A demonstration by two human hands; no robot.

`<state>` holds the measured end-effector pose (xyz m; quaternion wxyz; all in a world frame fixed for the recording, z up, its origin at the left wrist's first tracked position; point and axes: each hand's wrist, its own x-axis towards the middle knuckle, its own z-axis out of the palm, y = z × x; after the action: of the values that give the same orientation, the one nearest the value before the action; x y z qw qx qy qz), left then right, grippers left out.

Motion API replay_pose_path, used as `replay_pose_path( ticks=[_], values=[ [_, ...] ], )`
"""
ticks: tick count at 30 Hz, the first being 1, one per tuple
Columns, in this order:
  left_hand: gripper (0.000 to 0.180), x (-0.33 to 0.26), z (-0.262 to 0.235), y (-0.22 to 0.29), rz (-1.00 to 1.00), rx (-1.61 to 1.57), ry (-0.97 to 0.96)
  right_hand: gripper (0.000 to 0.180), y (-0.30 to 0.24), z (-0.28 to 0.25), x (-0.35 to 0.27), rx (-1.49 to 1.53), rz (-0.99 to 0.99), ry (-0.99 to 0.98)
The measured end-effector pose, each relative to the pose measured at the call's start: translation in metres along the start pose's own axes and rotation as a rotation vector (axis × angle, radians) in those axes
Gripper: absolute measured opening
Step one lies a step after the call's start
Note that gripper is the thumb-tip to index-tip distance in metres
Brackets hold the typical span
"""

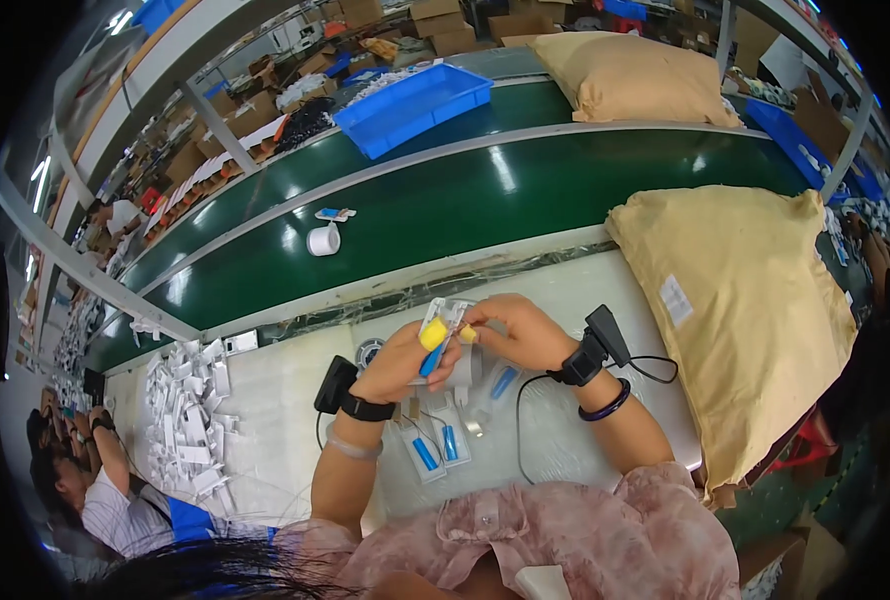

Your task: Assembling small electronic components into plastic housings on a factory production line.

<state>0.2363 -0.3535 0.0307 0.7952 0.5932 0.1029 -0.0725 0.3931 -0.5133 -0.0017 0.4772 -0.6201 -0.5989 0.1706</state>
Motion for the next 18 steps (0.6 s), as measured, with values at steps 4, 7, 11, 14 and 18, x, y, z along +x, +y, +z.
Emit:
replay_pose_path(
  ticks=[4,7,11,14,18],
  values=[
    [0.037,-0.011,-0.003,-0.005,0.004,0.128,0.017,0.015,-0.002,-0.001,-0.014,0.055,0.033,0.009],
    [0.030,-0.009,0.008,-0.013,0.083,0.127,0.101,0.010,-0.009,0.006,-0.024,0.230,0.169,0.071],
    [0.026,0.001,0.012,-0.035,0.235,0.182,0.237,0.014,-0.020,0.009,-0.033,0.308,0.311,0.160],
    [0.026,0.000,0.021,-0.034,0.196,0.076,0.270,0.009,-0.023,0.009,-0.037,0.310,0.304,0.198],
    [0.026,0.001,0.021,-0.038,0.138,-0.080,0.293,0.009,-0.023,0.012,-0.035,0.079,0.062,0.279]
  ],
)
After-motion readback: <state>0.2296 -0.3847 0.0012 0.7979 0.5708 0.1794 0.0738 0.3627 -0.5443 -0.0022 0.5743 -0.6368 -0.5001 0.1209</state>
